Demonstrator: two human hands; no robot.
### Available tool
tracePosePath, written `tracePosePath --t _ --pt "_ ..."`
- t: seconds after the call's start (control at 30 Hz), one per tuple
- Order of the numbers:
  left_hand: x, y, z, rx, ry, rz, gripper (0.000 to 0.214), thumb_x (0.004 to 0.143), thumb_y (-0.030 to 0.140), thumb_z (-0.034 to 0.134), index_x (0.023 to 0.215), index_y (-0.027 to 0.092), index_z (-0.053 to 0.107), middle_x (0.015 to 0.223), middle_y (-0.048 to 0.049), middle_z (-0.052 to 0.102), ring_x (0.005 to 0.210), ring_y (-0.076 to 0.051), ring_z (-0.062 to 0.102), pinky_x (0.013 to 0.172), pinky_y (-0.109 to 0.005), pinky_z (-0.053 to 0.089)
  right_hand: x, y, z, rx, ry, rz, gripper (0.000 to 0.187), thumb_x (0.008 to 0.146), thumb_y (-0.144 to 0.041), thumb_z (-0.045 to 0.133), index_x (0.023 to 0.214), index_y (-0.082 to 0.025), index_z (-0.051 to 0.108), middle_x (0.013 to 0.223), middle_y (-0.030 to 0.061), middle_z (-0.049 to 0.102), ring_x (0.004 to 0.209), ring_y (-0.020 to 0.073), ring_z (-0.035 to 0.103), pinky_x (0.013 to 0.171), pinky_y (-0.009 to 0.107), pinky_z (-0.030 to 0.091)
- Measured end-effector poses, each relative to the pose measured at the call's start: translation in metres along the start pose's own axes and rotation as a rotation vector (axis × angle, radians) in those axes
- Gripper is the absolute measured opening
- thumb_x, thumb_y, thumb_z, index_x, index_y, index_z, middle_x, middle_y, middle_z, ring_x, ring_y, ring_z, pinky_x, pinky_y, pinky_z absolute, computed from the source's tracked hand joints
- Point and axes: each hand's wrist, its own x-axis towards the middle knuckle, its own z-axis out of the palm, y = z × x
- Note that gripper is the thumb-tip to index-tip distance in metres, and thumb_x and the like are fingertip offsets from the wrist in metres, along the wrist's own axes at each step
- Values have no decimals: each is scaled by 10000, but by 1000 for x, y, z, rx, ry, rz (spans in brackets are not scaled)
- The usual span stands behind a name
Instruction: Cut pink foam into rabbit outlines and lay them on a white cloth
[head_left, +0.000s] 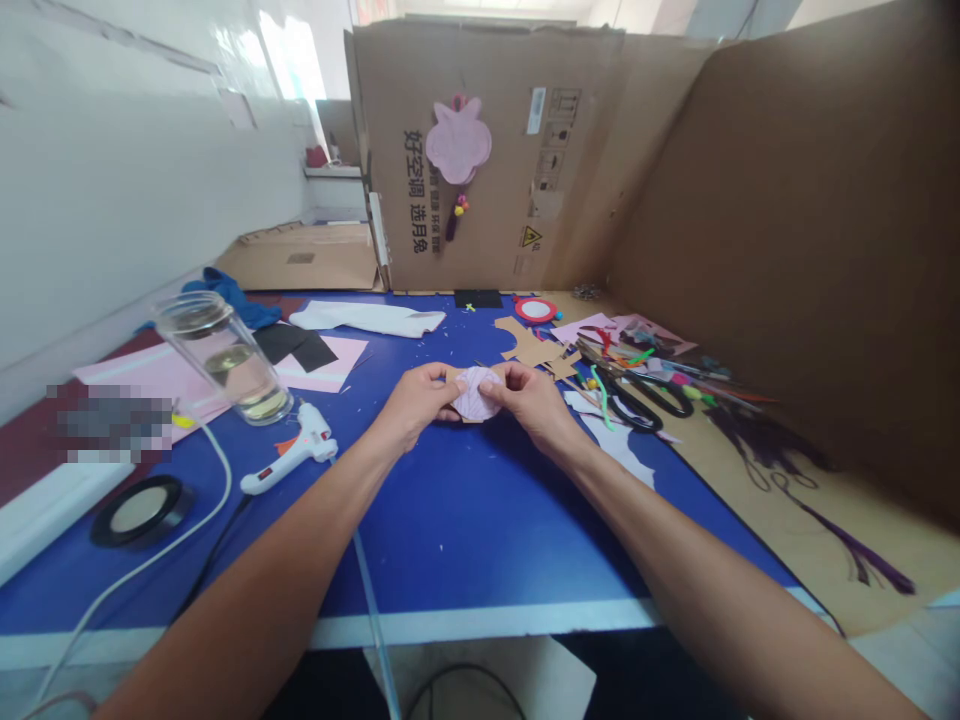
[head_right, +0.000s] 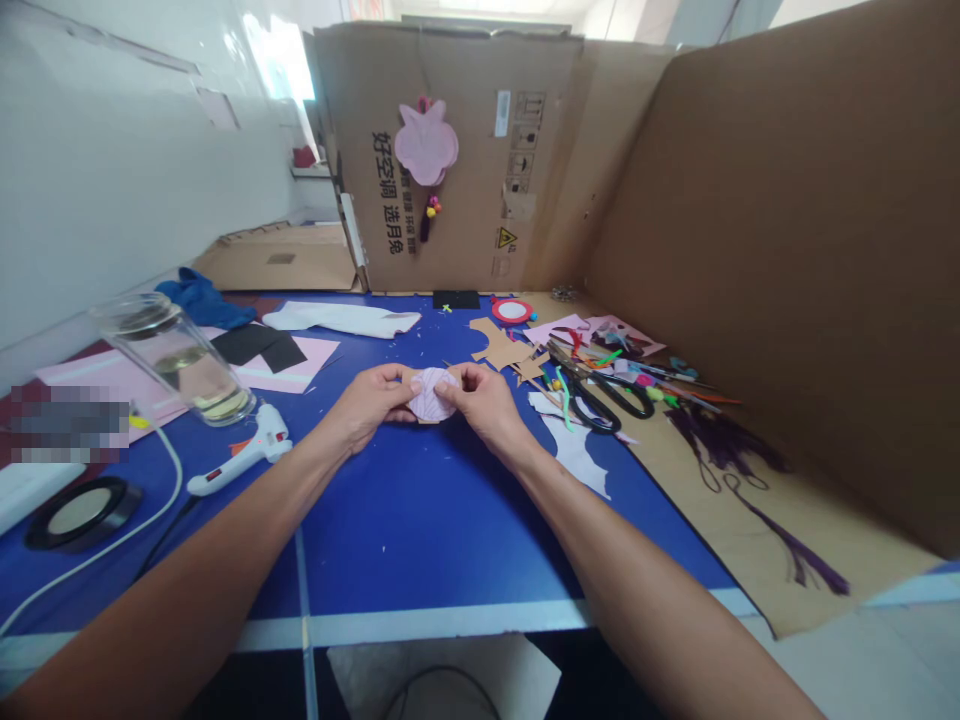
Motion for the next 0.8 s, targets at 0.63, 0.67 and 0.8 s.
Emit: tracePosePath --t 0.63,0.67,0.8 --pt "-2 -1 3 81 -30 56 161 825 207 821 784 147 677 680 -29 714 569 -127 671 543 -215 569 -3 -3 2 -85 1 14 406 706 -537 895 853 -212 702 739 -9 661 676 161 565 669 306 478" --pt "-3 0 3 79 -32 55 167 823 205 820 774 150 670 674 -27 709 563 -126 666 536 -213 562 -3 -3 2 -88 1 7 404 709 -541 890 848 -213 699 728 -11 652 668 160 559 662 306 473" --pt "-4 1 3 86 -27 44 171 825 204 812 774 152 657 684 -33 713 565 -128 666 533 -215 557 -3 -1 2 -97 0 -16 389 724 -545 873 840 -217 699 722 -8 646 659 161 552 654 310 467"
